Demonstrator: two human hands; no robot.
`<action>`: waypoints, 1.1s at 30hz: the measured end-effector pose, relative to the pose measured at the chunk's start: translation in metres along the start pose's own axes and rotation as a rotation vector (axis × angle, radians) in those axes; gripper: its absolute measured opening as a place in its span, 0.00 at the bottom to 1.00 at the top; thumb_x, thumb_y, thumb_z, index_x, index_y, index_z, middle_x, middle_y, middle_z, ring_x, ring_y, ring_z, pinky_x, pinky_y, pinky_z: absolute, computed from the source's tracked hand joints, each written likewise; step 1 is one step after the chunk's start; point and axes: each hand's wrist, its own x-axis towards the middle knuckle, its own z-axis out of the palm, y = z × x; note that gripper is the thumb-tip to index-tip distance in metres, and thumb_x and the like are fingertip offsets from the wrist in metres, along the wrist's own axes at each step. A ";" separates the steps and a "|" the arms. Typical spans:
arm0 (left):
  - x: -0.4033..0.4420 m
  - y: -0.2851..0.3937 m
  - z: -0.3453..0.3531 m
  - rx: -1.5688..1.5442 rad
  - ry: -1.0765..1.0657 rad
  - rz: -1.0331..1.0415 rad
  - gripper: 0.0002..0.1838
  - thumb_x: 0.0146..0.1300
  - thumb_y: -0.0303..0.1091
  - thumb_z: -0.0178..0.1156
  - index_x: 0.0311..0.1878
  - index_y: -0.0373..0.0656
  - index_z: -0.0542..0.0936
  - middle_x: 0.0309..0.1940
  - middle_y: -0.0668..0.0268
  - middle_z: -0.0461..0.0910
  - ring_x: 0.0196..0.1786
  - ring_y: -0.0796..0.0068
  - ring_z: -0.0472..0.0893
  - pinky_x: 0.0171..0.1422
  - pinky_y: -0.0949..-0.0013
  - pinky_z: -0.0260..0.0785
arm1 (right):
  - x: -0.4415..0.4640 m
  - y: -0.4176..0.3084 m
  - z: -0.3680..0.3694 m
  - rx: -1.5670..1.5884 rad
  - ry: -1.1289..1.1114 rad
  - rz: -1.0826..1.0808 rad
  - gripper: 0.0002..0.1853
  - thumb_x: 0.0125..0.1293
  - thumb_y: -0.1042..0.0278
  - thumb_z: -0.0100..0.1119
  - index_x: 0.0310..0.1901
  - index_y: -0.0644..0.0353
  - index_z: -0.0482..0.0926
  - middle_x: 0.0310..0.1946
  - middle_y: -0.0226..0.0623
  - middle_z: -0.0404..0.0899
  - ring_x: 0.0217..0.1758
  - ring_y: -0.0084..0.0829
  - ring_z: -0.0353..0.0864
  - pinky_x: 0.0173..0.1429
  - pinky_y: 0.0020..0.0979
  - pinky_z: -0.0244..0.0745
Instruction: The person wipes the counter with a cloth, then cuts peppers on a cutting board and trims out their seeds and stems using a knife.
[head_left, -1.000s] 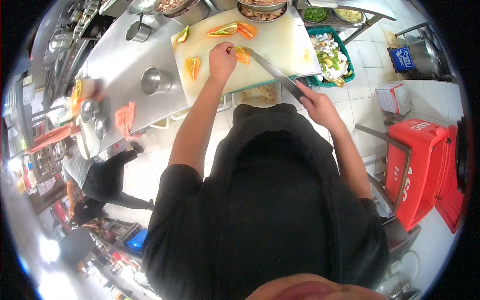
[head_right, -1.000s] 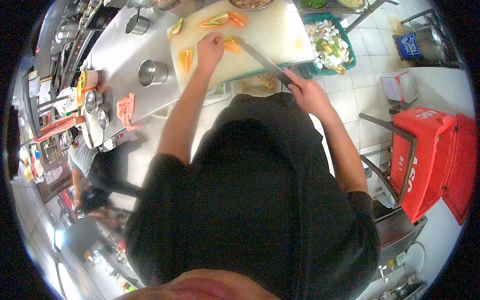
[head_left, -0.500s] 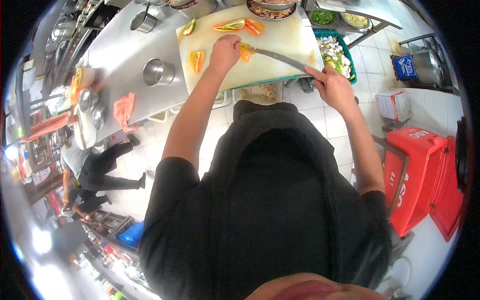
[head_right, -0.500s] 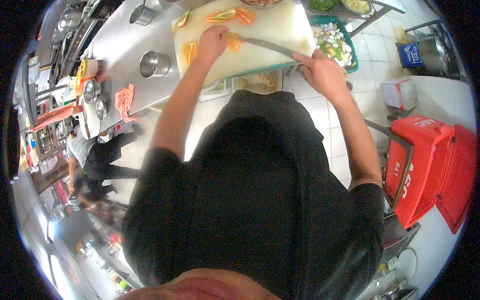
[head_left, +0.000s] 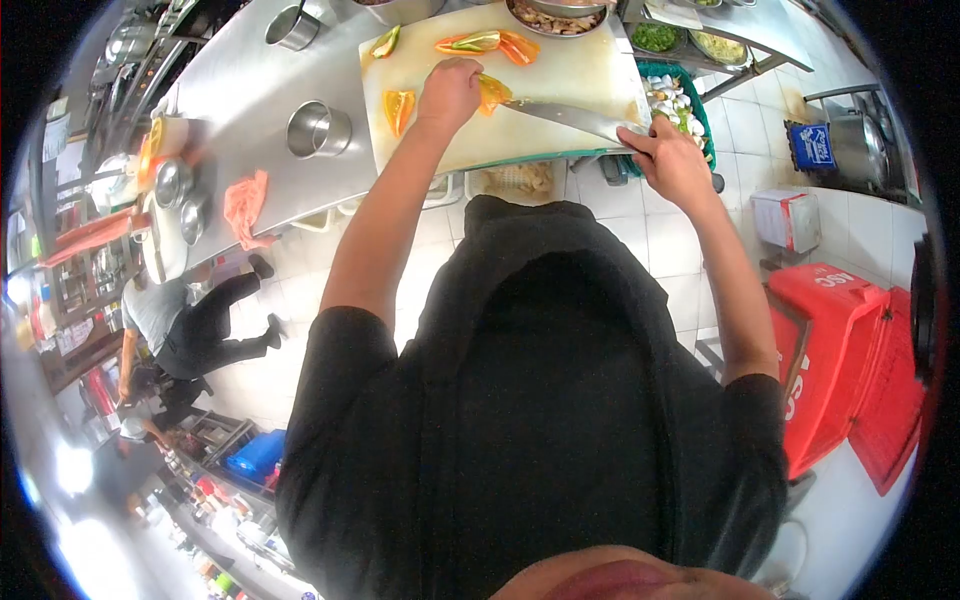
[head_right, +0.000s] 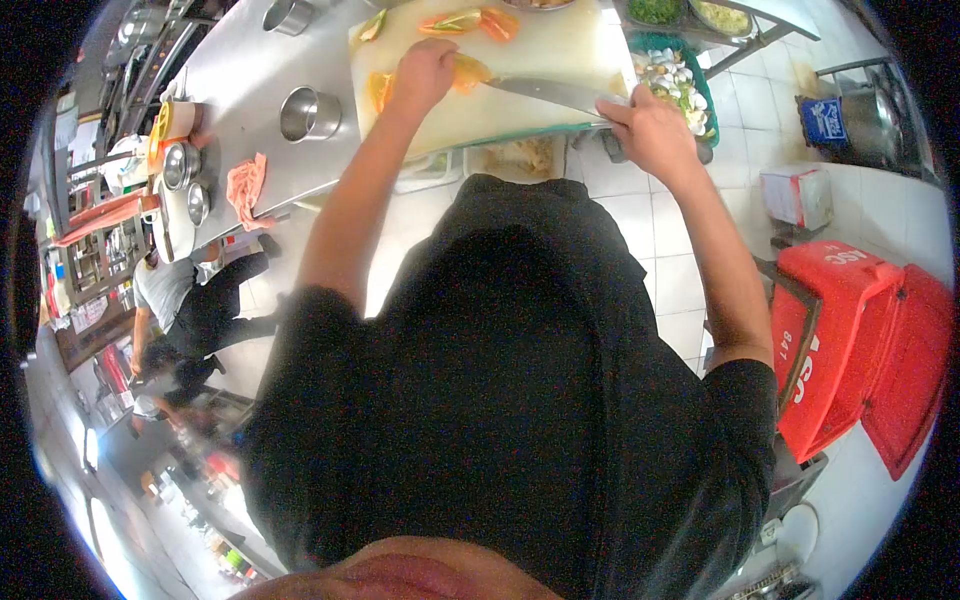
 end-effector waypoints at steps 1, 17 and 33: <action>0.000 0.001 -0.005 -0.003 0.006 0.003 0.08 0.63 0.26 0.61 0.41 0.42 0.88 0.41 0.56 0.87 0.49 0.53 0.85 0.57 0.53 0.80 | -0.002 0.004 0.000 0.009 -0.013 0.023 0.23 0.64 0.67 0.68 0.62 0.39 0.86 0.38 0.43 0.76 0.42 0.46 0.82 0.50 0.44 0.78; -0.014 -0.011 -0.009 -0.037 0.123 -0.083 0.08 0.62 0.25 0.61 0.40 0.39 0.88 0.39 0.54 0.87 0.45 0.51 0.86 0.55 0.54 0.79 | -0.030 -0.021 0.019 0.270 -0.085 0.205 0.20 0.69 0.64 0.66 0.62 0.42 0.85 0.39 0.49 0.83 0.43 0.53 0.85 0.49 0.47 0.81; -0.035 -0.006 -0.015 -0.145 0.274 -0.522 0.07 0.60 0.26 0.64 0.39 0.37 0.88 0.32 0.51 0.87 0.34 0.55 0.88 0.42 0.59 0.80 | -0.030 -0.068 0.059 1.014 -0.177 0.300 0.22 0.77 0.68 0.56 0.70 0.56 0.78 0.31 0.27 0.79 0.32 0.20 0.72 0.38 0.26 0.72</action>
